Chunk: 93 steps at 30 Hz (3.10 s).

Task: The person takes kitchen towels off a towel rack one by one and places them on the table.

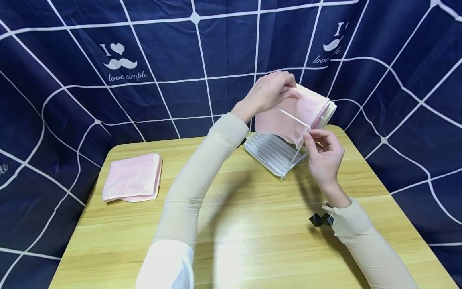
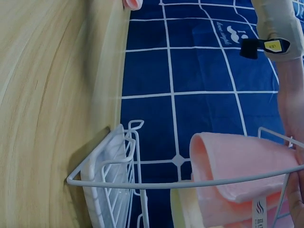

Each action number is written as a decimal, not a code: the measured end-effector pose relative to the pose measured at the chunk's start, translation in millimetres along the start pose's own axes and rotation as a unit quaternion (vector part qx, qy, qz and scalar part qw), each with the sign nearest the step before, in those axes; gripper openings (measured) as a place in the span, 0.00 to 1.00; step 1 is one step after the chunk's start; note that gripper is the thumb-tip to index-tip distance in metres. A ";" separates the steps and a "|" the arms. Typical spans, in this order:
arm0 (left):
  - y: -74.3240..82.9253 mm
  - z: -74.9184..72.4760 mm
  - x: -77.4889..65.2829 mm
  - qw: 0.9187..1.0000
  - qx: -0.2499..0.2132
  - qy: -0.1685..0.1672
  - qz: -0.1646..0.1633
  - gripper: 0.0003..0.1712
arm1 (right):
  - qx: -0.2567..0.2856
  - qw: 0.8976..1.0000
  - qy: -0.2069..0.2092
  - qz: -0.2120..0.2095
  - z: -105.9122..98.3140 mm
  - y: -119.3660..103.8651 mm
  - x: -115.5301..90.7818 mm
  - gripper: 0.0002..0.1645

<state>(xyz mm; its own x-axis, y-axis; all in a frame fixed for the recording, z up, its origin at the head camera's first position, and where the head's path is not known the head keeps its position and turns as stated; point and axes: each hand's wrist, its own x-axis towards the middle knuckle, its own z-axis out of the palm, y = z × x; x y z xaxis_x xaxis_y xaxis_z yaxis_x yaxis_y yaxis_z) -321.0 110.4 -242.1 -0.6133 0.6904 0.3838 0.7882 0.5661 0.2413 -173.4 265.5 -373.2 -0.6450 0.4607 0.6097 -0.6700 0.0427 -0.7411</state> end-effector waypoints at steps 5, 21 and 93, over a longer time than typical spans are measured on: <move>-1.6 -7.1 -4.7 1.000 0.004 0.015 0.007 0.20 | 0.002 1.000 -0.004 0.001 -0.2 -0.1 0.0 0.09; -10.6 -27.1 -19.2 0.997 -0.028 0.072 0.007 0.18 | 0.006 1.000 -0.006 0.003 -1.8 -1.4 0.9 0.09; -89.2 -101.8 -182.1 0.980 -0.017 0.200 -0.013 0.13 | 0.006 1.000 -0.007 -0.014 -3.0 5.7 -0.4 0.08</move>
<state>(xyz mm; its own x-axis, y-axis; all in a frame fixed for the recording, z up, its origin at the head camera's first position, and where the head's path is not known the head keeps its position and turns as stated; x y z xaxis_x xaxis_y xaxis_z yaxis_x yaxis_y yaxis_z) -274.4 -111.7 -242.8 -0.5701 0.4397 0.6940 0.7773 0.5622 0.2824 -175.8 268.2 -378.5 -0.6310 0.4475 0.6336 -0.6923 0.0438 -0.7203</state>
